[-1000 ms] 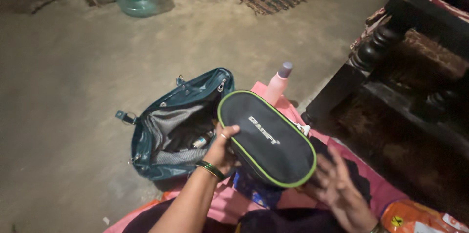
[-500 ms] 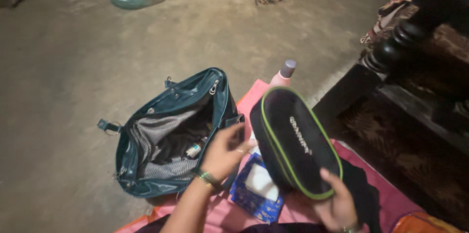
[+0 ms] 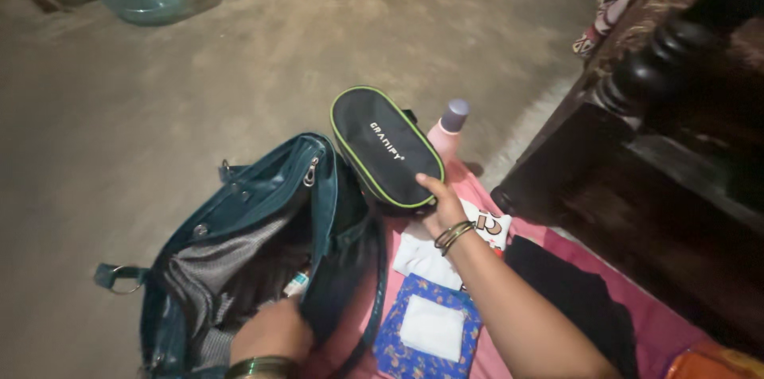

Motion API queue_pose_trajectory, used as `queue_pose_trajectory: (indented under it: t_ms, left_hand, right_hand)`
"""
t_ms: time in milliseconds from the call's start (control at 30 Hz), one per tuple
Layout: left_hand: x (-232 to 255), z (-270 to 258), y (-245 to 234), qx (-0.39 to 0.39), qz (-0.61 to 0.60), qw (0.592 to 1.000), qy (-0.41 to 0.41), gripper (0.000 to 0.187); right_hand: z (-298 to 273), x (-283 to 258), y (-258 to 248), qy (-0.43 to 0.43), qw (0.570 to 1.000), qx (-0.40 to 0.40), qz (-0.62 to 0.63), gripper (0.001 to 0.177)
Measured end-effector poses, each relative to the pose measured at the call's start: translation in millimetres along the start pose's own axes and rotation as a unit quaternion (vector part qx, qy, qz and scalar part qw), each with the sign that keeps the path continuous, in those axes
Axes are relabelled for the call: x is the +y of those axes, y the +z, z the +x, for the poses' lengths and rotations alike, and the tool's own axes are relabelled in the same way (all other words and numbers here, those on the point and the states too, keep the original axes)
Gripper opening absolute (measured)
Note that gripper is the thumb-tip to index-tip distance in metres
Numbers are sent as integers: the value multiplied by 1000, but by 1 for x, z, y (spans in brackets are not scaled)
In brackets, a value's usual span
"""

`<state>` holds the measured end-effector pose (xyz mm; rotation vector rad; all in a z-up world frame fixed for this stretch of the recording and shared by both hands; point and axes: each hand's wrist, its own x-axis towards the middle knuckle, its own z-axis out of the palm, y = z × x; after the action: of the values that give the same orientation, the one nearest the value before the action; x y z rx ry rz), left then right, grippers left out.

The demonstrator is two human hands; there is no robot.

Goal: The person sits on the floor and unpacks a teal handbag, taking out a yellow cloth, folded clothes, a blue fabric item, a pink bottle, a small black pouch, and a lunchbox with food, laying each item on a pink mat beside them.

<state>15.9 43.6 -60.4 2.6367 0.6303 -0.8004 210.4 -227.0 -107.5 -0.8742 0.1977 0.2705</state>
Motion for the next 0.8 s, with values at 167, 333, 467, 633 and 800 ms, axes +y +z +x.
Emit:
queue_pose_trajectory:
  t_ms: [167,333,467,633,800]
  left_hand:
    - [9,6,12,-31,-4,999,-11,43]
    - [13,-1,12,-33,8,999,16,38]
    - [12,-9,10,15,11,997,81,39]
    - [34,-25,14,20,-13,993,113,38]
    - [25,-59,-17,4,-3,988,157,38]
  right_hand:
    - [44,24,-21,110,993,31,26,63]
    - [64,45,-36,166,985,54,16,62]
    - [68,52,-38,179,982,63,-21,60]
    - [49,28,-6,21,865,251,-434,58]
    - [-48,-11,86,-494,736,69,-457,40]
